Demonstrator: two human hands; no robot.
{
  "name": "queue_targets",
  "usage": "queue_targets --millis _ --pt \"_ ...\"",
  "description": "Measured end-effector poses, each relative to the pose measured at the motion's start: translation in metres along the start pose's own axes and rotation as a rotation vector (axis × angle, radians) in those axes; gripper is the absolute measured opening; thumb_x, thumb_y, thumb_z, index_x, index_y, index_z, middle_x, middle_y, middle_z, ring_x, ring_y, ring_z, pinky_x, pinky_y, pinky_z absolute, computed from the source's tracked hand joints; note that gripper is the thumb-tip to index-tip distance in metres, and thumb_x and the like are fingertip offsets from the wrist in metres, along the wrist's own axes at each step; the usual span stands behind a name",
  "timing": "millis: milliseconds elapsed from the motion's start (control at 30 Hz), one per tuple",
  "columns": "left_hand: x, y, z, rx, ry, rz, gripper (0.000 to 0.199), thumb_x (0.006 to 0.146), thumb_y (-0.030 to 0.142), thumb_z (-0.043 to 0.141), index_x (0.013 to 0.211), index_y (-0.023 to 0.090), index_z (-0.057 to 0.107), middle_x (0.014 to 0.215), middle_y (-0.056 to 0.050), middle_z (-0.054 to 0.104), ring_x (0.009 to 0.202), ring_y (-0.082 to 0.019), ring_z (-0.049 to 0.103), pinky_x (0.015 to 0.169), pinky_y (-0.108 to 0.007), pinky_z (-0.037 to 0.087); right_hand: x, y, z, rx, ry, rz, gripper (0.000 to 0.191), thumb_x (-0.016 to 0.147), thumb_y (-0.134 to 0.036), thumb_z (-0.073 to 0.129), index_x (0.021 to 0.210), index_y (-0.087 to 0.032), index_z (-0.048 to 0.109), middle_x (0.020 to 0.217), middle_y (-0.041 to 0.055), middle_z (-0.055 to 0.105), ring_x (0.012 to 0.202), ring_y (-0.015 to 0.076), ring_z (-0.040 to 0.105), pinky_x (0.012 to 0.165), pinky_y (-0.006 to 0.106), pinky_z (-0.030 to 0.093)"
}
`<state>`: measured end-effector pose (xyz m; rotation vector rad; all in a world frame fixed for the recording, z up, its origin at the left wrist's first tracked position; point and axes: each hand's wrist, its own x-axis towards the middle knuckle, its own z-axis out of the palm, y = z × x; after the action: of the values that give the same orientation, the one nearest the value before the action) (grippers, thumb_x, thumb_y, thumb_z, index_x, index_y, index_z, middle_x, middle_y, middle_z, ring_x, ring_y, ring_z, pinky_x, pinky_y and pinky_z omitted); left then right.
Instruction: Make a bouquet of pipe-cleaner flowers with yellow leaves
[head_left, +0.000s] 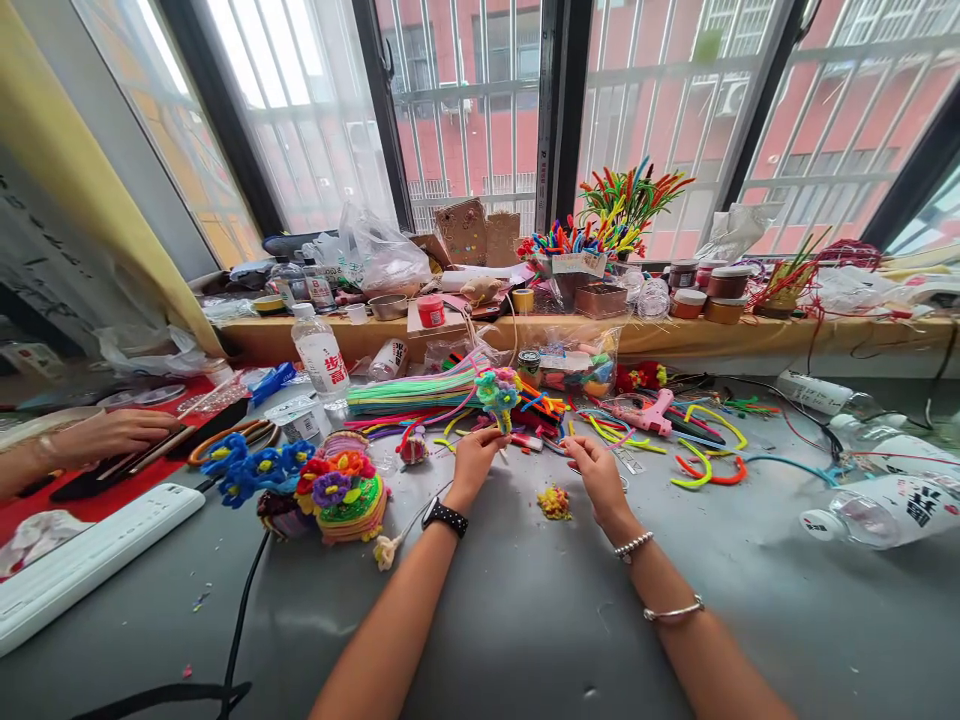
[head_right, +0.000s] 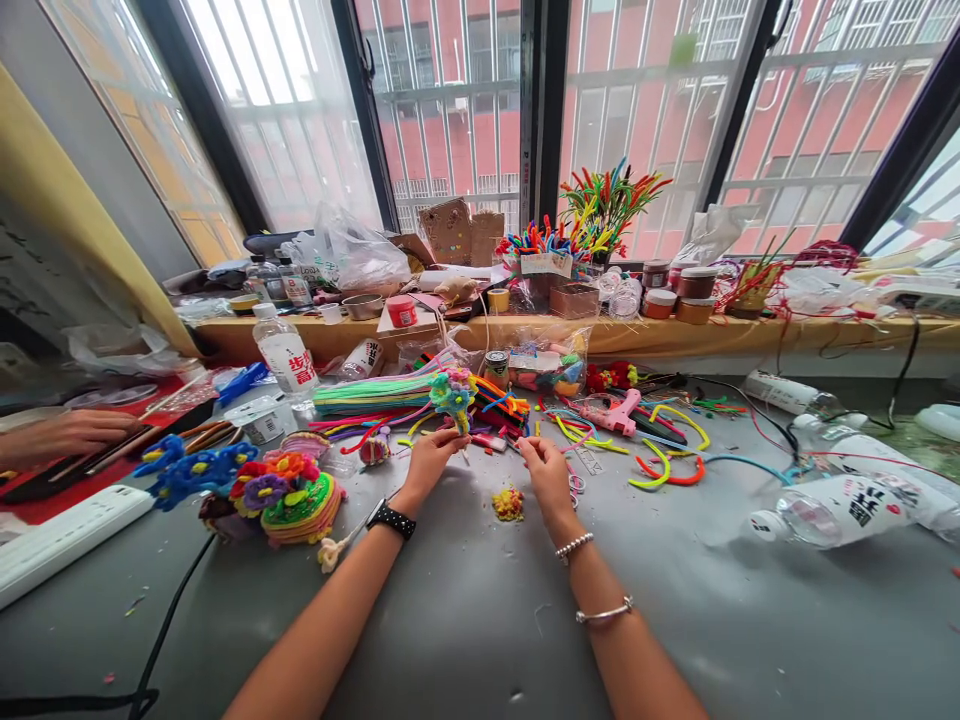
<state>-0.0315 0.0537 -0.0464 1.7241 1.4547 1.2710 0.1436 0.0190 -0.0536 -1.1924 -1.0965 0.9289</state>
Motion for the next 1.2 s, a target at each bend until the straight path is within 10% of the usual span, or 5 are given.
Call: queue_targets --millis 267,433,600,967,1200 --pt "-0.002 0.0 0.001 0.126 0.062 0.066 0.02 0.067 0.032 0.056 0.061 0.014 0.062 0.06 -0.002 0.06 0.058 -0.012 0.05 0.054 -0.022 0.037 -0.002 -0.006 0.0 -0.036 -0.053 -0.067 0.034 0.074 -0.045 0.048 0.082 -0.015 0.061 0.085 0.0093 0.064 0.081 0.0223 0.057 0.071 0.036 0.045" --pt "-0.007 0.007 0.001 0.221 0.03 0.146 0.012 0.069 0.025 0.056 0.065 0.016 0.063 0.064 -0.001 0.061 0.06 -0.012 0.05 0.058 -0.023 0.036 -0.017 -0.028 0.001 -0.31 -0.055 -0.574 0.05 0.082 -0.031 0.041 0.13 -0.022 0.028 0.135 0.0077 0.032 0.12 0.0225 0.035 0.094 0.041 0.034" --pt "-0.012 0.014 0.002 0.291 -0.006 0.228 0.01 0.071 0.018 0.054 0.068 0.018 0.064 0.07 -0.003 0.063 0.066 -0.014 0.053 0.063 -0.024 0.037 -0.029 -0.044 0.003 -0.631 -0.159 -0.892 0.063 0.082 -0.026 0.044 0.135 -0.03 0.012 0.141 0.0016 0.02 0.128 0.0231 0.019 0.102 0.045 0.022" --pt "-0.013 0.017 -0.006 0.419 0.057 0.257 0.021 0.076 0.016 0.044 0.07 0.017 0.064 0.073 -0.004 0.062 0.067 -0.016 0.054 0.06 -0.025 0.036 -0.022 -0.034 0.001 -0.571 -0.096 -0.761 0.057 0.084 -0.03 0.04 0.135 -0.027 0.015 0.137 0.0048 0.031 0.124 0.0226 0.029 0.1 0.045 0.028" --pt "0.0 0.014 -0.052 0.516 0.012 0.239 0.019 0.073 0.018 0.049 0.075 0.02 0.067 0.083 -0.004 0.066 0.078 -0.019 0.057 0.069 -0.026 0.04 -0.005 -0.012 -0.006 -0.537 0.027 -0.626 0.047 0.084 -0.035 0.038 0.128 -0.019 0.031 0.129 0.0111 0.04 0.118 0.0236 0.036 0.095 0.046 0.032"
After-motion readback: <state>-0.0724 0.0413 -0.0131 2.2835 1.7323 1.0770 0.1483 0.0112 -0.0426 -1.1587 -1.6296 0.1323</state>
